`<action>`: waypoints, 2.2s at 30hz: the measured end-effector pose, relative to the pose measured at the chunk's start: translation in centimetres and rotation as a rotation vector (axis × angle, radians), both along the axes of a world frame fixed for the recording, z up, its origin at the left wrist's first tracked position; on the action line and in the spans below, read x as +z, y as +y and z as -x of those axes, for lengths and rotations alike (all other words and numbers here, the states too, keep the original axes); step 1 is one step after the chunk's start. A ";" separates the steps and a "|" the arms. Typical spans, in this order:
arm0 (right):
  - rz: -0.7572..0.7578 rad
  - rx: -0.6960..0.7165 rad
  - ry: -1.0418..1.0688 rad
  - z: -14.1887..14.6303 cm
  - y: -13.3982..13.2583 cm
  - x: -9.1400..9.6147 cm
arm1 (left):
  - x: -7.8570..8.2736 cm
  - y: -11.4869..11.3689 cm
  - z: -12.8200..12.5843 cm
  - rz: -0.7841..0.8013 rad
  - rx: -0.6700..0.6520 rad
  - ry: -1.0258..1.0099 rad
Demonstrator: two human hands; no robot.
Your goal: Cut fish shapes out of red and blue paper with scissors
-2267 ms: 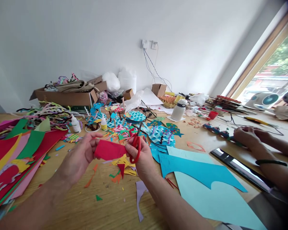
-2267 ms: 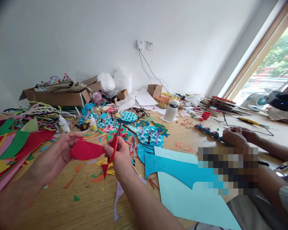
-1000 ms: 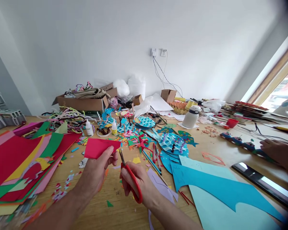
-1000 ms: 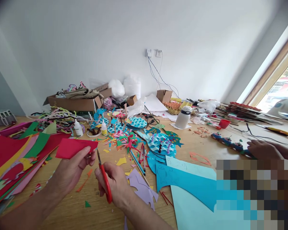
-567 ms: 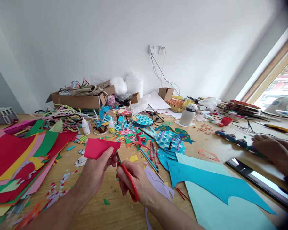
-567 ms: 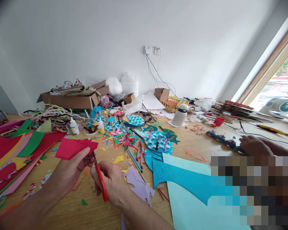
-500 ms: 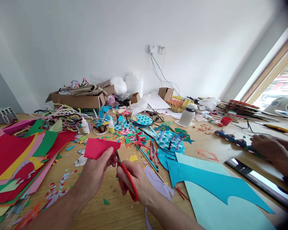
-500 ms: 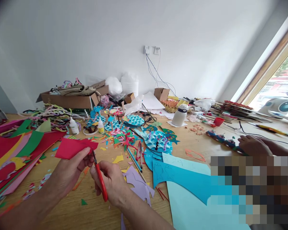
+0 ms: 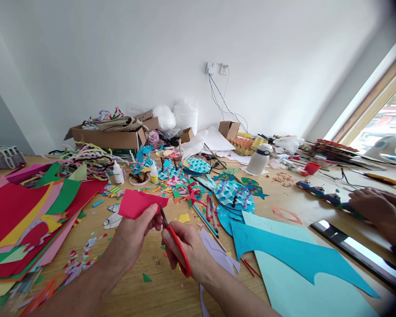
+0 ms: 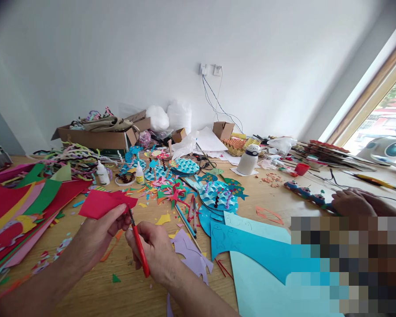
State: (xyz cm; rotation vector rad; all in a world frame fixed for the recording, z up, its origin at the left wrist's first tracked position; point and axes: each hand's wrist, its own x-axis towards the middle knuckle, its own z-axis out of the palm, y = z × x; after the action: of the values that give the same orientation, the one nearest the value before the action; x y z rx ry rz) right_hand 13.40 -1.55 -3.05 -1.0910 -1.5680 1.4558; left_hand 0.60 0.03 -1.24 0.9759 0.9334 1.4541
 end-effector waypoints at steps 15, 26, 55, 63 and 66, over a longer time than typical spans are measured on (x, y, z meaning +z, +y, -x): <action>0.009 0.009 0.005 0.1 0.3 -0.7 | 0.2 0.1 0.1 -0.007 0.001 -0.001; 0.021 0.014 0.040 0.2 0.5 -1.2 | 0.3 0.2 0.2 -0.001 -0.021 0.011; 0.058 -0.041 -0.015 0.5 0.9 -1.3 | 1.1 0.4 0.5 0.009 -0.032 -0.002; 0.031 -0.022 0.011 0.1 1.0 -1.5 | 1.1 0.3 0.5 0.014 -0.042 0.021; 0.026 -0.020 0.004 0.1 0.9 -1.5 | 1.0 0.2 0.6 0.021 -0.043 0.023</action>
State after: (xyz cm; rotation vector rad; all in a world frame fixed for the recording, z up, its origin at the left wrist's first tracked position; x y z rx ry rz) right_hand 13.32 -0.65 -4.53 -1.1155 -1.5353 1.4682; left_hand 0.03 0.27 -0.26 0.9936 0.9368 1.3975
